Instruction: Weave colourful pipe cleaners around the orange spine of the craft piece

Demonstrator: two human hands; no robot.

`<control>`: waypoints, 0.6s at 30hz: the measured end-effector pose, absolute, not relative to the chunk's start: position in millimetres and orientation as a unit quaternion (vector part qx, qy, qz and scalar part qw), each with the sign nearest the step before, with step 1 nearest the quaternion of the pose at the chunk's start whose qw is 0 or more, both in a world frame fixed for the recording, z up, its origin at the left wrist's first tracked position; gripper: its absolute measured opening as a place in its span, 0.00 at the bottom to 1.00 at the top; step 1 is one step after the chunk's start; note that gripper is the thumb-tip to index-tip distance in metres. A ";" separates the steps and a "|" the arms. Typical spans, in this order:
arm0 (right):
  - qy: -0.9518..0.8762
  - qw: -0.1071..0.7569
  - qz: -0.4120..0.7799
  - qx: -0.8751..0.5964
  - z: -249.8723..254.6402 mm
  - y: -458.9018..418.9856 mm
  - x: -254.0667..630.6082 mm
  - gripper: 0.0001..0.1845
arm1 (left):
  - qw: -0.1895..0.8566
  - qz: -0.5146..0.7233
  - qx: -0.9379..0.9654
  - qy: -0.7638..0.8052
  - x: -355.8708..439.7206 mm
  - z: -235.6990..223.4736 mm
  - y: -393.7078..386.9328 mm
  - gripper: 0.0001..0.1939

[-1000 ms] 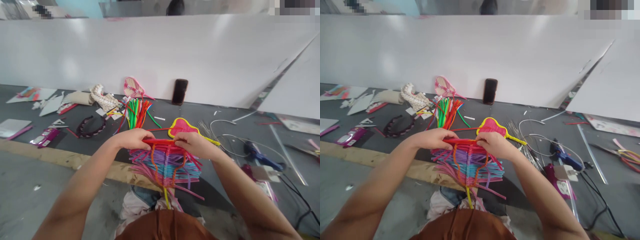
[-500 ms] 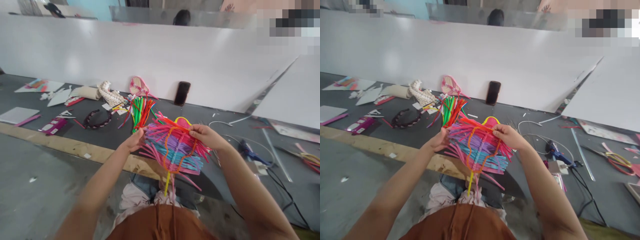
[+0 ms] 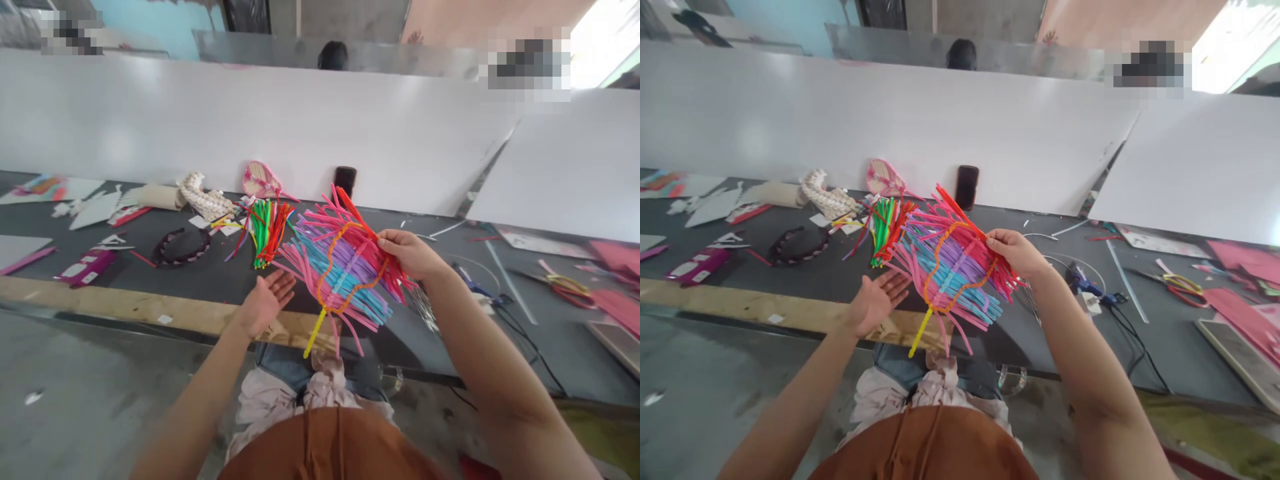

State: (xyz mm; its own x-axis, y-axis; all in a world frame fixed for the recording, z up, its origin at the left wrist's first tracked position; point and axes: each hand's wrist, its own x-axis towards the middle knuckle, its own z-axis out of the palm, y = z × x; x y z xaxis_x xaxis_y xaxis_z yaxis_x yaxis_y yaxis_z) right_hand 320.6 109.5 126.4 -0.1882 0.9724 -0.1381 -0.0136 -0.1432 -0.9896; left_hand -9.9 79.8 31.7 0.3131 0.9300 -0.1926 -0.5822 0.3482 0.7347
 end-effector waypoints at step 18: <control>-0.547 0.308 0.666 -0.403 122.5 112.3 283.0 0.19 | 0.803 0.430 0.215 0.351 22.1 34.6 26.5 0.16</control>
State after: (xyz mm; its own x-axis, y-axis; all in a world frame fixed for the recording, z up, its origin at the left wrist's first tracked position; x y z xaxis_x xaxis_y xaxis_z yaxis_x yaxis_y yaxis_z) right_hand 283.0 112.3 122.5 -0.4856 0.8511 -0.1995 0.0291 -0.2124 -0.9768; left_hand 22.1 26.5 34.6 0.3835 0.8426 -0.3781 -0.5408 0.5367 0.6477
